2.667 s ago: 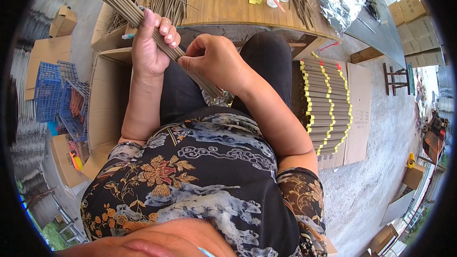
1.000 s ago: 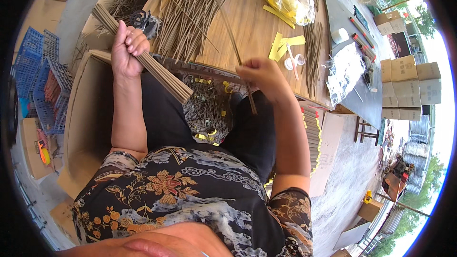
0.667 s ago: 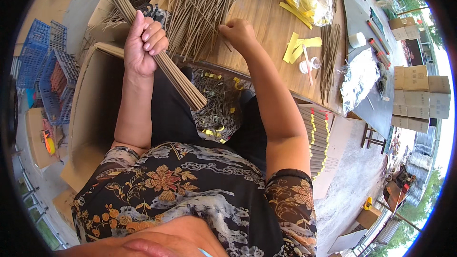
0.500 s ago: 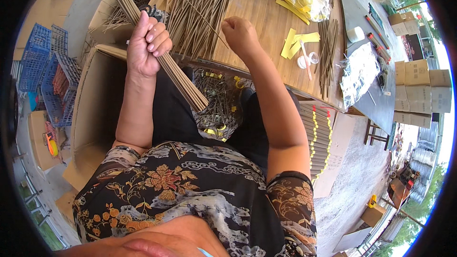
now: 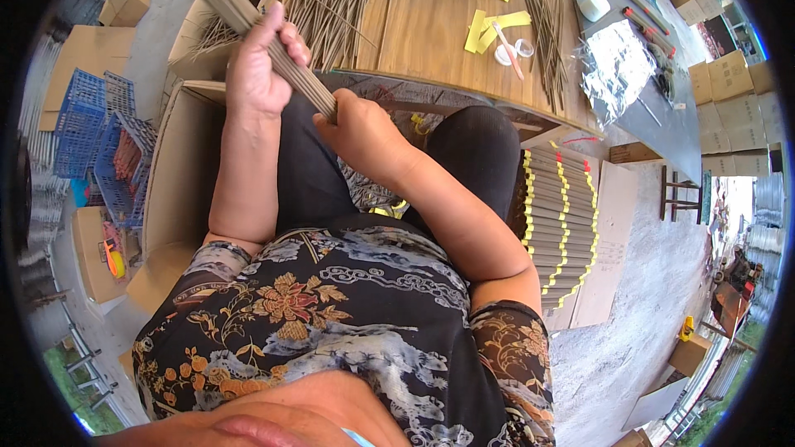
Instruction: The person gathers thin wooden sticks from a cardboard box, aligns them into a bundle, and secures the bundle with a yellow paper band. The person repeats this process multiple times, placing finished bundles on the table.
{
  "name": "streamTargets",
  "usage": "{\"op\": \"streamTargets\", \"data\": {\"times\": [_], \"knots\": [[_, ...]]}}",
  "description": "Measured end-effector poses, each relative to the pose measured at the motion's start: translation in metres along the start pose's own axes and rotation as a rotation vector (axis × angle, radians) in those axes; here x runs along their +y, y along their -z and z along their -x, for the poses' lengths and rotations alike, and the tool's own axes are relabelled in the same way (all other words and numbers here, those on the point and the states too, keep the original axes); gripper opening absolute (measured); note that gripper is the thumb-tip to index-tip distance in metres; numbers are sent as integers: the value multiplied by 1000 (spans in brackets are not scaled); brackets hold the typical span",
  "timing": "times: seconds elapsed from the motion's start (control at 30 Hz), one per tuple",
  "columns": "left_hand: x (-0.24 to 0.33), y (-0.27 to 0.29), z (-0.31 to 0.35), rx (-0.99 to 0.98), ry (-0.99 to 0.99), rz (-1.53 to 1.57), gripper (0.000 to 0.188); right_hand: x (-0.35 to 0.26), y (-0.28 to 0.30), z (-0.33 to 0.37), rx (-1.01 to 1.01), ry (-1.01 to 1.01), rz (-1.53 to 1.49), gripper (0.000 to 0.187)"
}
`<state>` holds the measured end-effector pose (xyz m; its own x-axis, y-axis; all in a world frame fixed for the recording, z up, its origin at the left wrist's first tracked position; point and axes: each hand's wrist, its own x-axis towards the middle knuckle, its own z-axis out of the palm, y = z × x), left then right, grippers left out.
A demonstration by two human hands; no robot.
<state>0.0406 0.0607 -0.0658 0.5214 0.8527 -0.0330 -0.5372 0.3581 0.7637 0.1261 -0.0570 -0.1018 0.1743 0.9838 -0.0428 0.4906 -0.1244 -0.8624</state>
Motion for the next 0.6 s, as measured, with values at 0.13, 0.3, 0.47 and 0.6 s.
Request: {"op": "streamTargets", "data": {"times": [0.13, 0.3, 0.47, 0.6], "knots": [[10, -4, 11, -132, -12, 107, 29, -3, 2, 22, -53, 15, -151, 26], [9, -10, 22, -358, 46, 162, 32, -3, 6, 41, -222, 22, -472, 22], [7, -30, 37, -364, -9, 30, 33, 2, 9, 44, -144, 117, -317, 22], [4, -35, 38, -536, 63, 135, 33, -15, 24, 49, -372, 3, -677, 22]]}}
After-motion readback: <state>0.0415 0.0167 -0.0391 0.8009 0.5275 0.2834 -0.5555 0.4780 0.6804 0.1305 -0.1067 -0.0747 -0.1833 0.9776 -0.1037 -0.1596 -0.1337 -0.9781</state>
